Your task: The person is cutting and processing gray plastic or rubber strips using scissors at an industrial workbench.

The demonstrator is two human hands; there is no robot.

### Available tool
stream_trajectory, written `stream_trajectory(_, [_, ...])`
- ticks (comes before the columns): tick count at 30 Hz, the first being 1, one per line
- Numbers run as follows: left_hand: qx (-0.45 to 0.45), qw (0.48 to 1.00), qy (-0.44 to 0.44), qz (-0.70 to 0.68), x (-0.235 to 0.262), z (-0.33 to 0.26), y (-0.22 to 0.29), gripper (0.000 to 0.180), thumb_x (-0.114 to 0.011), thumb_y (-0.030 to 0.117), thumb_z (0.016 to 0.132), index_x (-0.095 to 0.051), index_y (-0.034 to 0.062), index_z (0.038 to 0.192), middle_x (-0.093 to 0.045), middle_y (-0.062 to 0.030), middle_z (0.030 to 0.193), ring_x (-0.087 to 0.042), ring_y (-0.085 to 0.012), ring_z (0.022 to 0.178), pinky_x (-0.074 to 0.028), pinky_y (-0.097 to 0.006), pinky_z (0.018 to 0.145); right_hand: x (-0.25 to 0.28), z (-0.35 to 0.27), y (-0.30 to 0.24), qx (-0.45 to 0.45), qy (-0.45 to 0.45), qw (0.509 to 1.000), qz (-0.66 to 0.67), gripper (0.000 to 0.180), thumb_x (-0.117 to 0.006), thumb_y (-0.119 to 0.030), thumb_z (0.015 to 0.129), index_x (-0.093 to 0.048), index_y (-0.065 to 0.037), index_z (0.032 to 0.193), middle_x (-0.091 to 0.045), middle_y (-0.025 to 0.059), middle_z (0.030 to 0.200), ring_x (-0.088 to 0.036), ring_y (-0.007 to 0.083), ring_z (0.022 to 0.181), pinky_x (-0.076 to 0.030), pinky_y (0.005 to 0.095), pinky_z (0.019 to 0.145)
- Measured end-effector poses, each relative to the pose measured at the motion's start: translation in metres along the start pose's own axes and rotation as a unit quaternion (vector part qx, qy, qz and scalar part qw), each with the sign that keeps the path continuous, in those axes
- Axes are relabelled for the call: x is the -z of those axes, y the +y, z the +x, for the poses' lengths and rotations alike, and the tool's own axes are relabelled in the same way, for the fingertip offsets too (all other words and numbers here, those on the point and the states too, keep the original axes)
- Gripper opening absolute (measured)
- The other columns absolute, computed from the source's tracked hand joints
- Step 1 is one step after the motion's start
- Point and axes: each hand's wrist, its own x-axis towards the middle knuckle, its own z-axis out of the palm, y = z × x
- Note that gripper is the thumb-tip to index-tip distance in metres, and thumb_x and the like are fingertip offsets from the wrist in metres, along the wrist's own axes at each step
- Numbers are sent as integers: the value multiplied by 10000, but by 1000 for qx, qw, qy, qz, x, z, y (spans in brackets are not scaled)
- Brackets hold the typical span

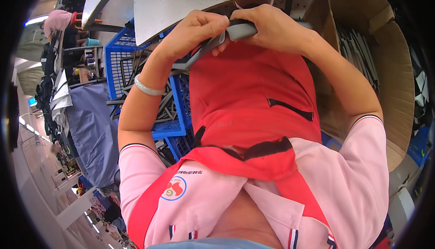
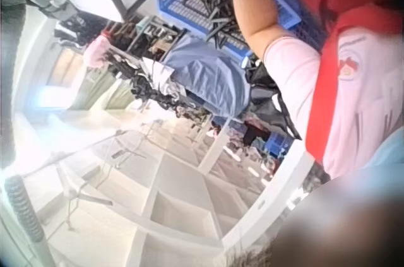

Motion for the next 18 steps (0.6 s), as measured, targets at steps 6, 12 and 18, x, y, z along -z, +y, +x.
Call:
stream_trajectory(6, [28, 994, 69, 74, 24, -13, 0, 301, -659, 237, 904, -692, -33, 1034, -671, -64, 753, -581, -102, 606, -476, -226, 558, 16, 8, 14, 34, 86, 974, -207, 295, -693, -95, 720, -635, -55, 1007, -653, 179, 810, -621, 381, 784, -490, 441, 685])
stream_trajectory(12, [-163, 865, 287, 379, 23, 1, 20, 254, -679, 218, 889, -715, -6, 1004, -630, -2, 696, -499, -22, 617, -385, -191, 517, 42, 35, 21, 22, 128, 944, -304, 283, -713, -155, 731, -594, -64, 971, -633, 160, 740, -625, 369, 745, -481, 455, 655])
stream_trajectory(18, [-170, 890, 310, 287, 55, 31, 34, 335, -671, 288, 862, -704, -13, 1004, -665, -72, 685, -593, -118, 633, -462, -282, 599, 67, 71, 23, -47, 145, 921, -359, 377, -728, -236, 721, -621, -45, 1027, -649, 154, 829, -620, 358, 824, -481, 440, 717])
